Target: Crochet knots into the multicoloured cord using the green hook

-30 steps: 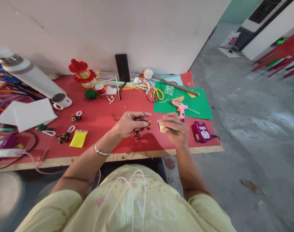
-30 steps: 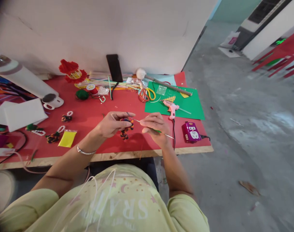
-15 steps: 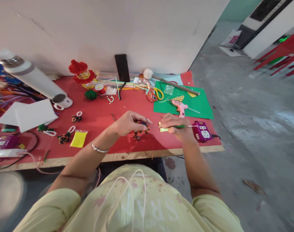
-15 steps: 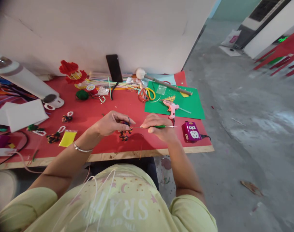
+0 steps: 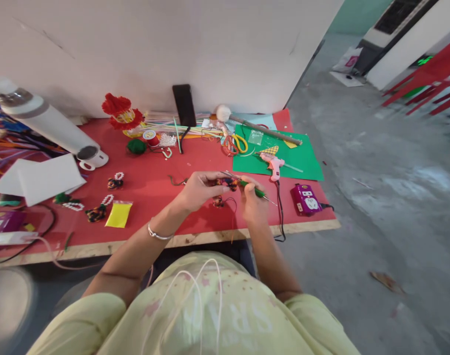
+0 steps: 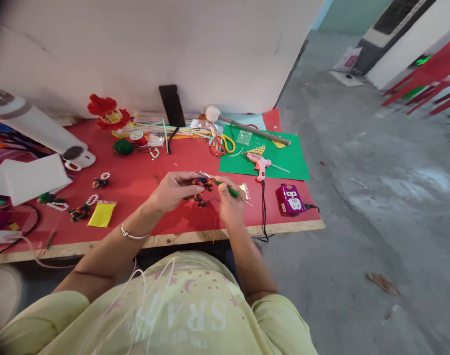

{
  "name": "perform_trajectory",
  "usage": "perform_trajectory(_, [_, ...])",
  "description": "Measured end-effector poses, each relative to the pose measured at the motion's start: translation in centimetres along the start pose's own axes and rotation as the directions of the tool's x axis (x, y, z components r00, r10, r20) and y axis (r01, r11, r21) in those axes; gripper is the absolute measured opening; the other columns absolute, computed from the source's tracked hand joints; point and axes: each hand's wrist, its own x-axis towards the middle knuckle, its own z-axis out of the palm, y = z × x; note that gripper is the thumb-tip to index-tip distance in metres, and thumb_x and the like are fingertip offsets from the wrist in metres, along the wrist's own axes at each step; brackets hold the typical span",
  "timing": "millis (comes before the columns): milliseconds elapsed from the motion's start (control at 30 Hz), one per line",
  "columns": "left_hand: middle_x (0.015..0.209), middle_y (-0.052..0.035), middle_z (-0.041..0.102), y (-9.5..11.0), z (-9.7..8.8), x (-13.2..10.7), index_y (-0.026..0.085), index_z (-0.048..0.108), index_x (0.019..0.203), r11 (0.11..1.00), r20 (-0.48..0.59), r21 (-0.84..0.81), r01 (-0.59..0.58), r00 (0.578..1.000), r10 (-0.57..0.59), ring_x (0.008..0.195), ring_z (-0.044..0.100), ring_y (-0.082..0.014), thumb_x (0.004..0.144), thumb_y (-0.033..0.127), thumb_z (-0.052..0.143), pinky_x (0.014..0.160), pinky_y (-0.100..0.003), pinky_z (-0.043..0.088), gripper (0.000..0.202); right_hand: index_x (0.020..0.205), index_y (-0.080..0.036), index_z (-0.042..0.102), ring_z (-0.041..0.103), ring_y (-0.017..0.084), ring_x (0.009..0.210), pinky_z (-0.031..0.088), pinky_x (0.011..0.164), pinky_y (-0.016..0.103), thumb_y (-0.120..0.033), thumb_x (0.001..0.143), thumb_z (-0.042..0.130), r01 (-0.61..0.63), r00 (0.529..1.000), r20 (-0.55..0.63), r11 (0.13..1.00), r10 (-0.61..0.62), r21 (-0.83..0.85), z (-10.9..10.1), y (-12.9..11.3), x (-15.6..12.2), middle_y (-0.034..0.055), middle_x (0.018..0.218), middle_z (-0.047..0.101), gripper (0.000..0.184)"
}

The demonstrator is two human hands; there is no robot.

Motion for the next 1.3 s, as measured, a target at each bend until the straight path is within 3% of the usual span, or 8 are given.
perform_trajectory(167, [0.079,-0.0074,0.079,0.7,-0.1,0.1,0.014,0.085,0.105,0.983,0.044,-0.131,0.126,0.992,-0.121,0.051,0.062,-0.0093,0.069,0.028,0.094,0.048,-0.021,0.051,0.040,0.095,-0.030,0.081,0.078,0.025,0.102,0.062,0.098,0.045,-0.064,0.081,0.080,-0.135,0.991,0.017,0.988,0.134,0.076,0.3,0.2,0.0,0.0019,0.100,0.084,0.037])
perform_trajectory(433, [0.070,-0.0024,0.074,0.2,-0.1,0.5,0.016,0.085,0.108,0.987,-0.023,-0.150,0.061,0.998,-0.066,0.045,0.052,-0.0051,0.064,0.023,0.097,0.041,-0.018,0.039,0.046,0.090,-0.029,0.081,0.075,0.015,0.079,0.062,0.077,0.032,-0.060,0.070,0.090,-0.312,0.950,0.084,0.909,0.300,0.277,1.9,-0.3,1.0,-0.0026,0.089,0.083,0.038])
perform_trajectory(600, [0.071,-0.0012,0.075,0.2,-0.3,0.6,0.015,0.085,0.106,0.984,-0.106,-0.154,0.085,0.989,-0.102,0.044,0.054,-0.0054,0.058,0.020,0.099,0.042,-0.018,0.043,0.050,0.088,-0.028,0.081,0.074,0.014,0.077,0.061,0.073,0.029,-0.062,0.062,0.094,-0.379,0.925,0.112,0.858,0.363,0.346,2.8,-0.4,1.6,-0.0031,0.085,0.082,0.045])
perform_trajectory(900, [0.073,-0.0005,0.076,1.2,-0.2,0.8,0.016,0.083,0.105,0.988,-0.149,-0.120,0.096,0.982,-0.114,0.043,0.054,-0.0053,0.057,0.025,0.099,0.042,-0.018,0.043,0.051,0.087,-0.027,0.082,0.075,0.014,0.080,0.060,0.074,0.027,-0.059,0.065,0.093,-0.376,0.927,0.136,0.841,0.351,0.389,3.8,-0.2,2.2,-0.0027,0.089,0.083,0.041])
perform_trajectory(1300, [0.071,0.0004,0.074,0.7,-1.0,0.9,0.017,0.084,0.103,0.985,-0.179,-0.152,0.077,0.978,-0.104,0.048,0.055,-0.0066,0.058,0.025,0.099,0.046,-0.020,0.044,0.048,0.086,-0.027,0.081,0.076,0.015,0.080,0.062,0.078,0.030,-0.058,0.065,0.093,-0.397,0.917,0.148,0.832,0.369,0.387,4.6,-0.1,2.0,-0.0029,0.088,0.083,0.039])
